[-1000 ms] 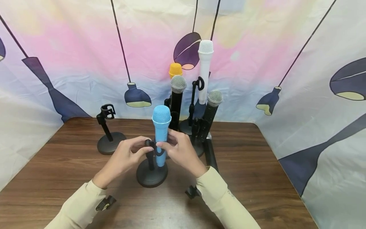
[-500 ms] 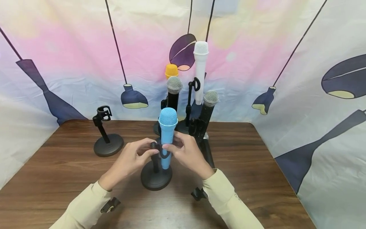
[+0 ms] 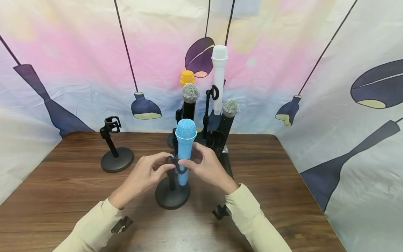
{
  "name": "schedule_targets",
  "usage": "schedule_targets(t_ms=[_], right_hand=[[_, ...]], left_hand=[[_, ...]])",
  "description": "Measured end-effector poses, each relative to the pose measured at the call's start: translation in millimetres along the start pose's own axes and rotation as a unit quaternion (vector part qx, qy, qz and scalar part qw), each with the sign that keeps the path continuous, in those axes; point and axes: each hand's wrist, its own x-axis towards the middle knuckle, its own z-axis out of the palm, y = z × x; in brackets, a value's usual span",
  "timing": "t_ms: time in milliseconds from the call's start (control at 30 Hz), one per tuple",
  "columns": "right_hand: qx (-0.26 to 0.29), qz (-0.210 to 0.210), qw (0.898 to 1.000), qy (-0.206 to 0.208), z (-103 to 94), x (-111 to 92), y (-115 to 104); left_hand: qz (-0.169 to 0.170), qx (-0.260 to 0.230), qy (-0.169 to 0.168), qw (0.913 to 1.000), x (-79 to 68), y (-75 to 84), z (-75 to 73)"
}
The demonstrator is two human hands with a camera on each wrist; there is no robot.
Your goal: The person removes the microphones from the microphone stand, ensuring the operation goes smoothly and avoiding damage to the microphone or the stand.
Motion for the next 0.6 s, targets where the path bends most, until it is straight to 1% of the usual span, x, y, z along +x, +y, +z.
schedule_targets(t_ms=[167,333,433,533,600], right_hand=[[-0.012,-0.001,1.000,-0.006,0.0,0,3],[-0.003,-0.034,0.999,-0.014,-1.8,1,8],[-0.014,-0.048,0.999,-0.004,-1.4,2,10],[-0.045,-0.064,0.997,0.017,0.7,1,10],[-0.071,-0.083,0.994,0.032,2.6,0,8]], left_hand=[[-0.002,-0.004,-0.004,1.0000,0.0,-1.1,-0.3],[-0.005,-0.004,-0.006,1.0000,-0.1,-2.3,-0.2],[-0.004,-0.003,-0.007,1.0000,0.2,-2.5,-0.1],[-0.005,-0.004,-0.007,1.0000,-0.2,-2.0,-0.4],[-0.006,-0.004,-0.006,1.0000,-0.9,-1.6,-0.6]])
